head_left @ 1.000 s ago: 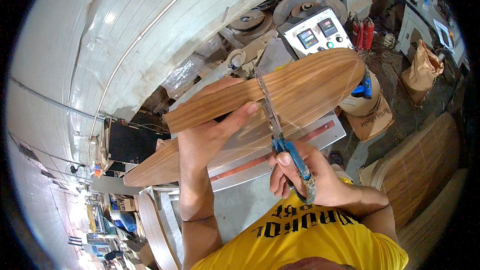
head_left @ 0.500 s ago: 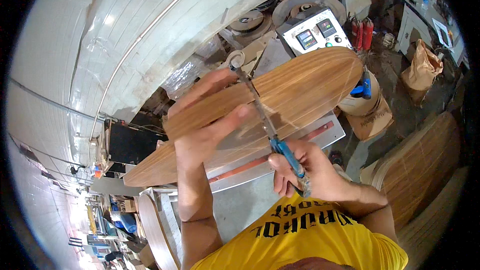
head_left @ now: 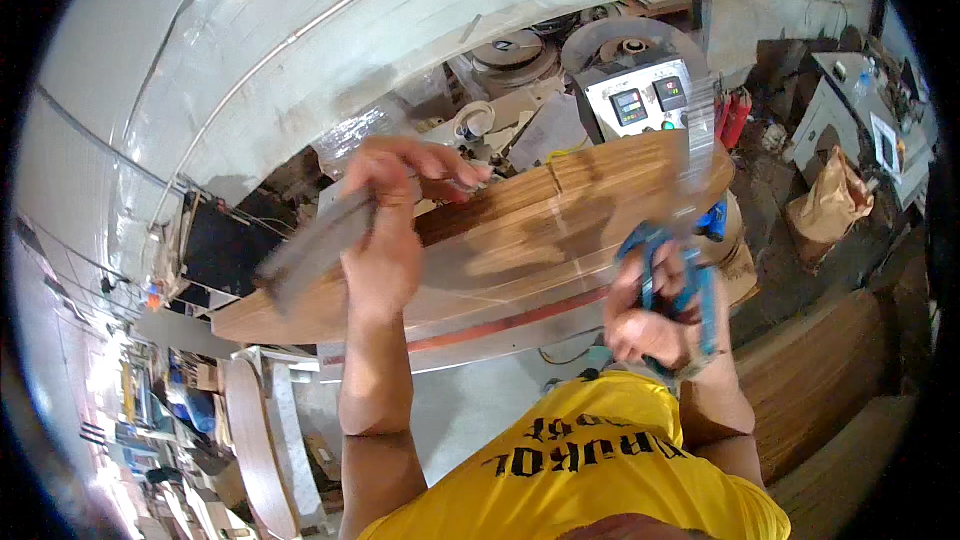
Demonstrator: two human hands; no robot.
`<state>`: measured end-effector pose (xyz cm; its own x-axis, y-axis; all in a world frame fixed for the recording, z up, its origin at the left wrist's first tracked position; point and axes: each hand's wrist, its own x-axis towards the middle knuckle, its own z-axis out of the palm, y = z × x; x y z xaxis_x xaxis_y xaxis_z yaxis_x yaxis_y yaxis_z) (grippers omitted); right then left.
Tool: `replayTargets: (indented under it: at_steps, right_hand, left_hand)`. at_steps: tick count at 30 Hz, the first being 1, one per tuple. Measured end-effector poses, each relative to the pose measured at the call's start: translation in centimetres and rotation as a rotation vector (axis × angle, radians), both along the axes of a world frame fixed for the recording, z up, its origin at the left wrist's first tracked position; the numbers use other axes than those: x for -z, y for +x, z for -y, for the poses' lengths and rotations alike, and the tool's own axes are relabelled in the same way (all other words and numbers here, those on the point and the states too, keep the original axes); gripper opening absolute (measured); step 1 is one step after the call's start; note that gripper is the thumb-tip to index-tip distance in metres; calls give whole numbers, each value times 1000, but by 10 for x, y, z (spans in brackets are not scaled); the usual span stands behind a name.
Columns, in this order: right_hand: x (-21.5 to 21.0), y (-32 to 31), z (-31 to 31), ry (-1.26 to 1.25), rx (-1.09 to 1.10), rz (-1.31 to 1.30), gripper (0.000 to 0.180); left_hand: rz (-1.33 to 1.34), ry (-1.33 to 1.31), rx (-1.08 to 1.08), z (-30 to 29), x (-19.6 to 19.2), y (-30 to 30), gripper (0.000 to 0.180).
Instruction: The person cuts a strip of edging with scissors, applies it to the side of a wooden board using a heat gun, and sands the edge with a piece of sandpaper.
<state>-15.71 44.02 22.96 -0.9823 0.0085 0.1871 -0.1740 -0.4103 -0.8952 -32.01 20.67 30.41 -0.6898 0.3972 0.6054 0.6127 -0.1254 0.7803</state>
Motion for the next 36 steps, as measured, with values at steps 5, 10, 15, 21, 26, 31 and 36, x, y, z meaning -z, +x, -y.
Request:
replayTargets:
  at_steps: [5,10,15,21,26,31,36]
  right_hand:
    - [-26,-10,19,-140,30,-235,64]
    - [-43,-8,44,165,18,-80,51]
    - [-20,0,35,358,183,-140,44]
    - [-6,29,-5,150,645,-75,46]
    - [-7,38,-52,247,781,-164,43]
    - [-8,35,-67,256,873,-138,43]
    - [-1,30,-73,306,840,-151,45]
  left_hand:
    - [-639,-361,-313,-21,12,1,26]
    - [-802,-397,-505,-24,24,5,16]
    - [-735,-521,-528,-36,18,14,49]
    - [-897,-656,-486,-32,19,18,48]
    - [-993,-528,-317,-22,16,17,25]
    - [-815,-472,-207,-22,11,19,42]
    - [-549,-626,-298,-37,-4,38,39]
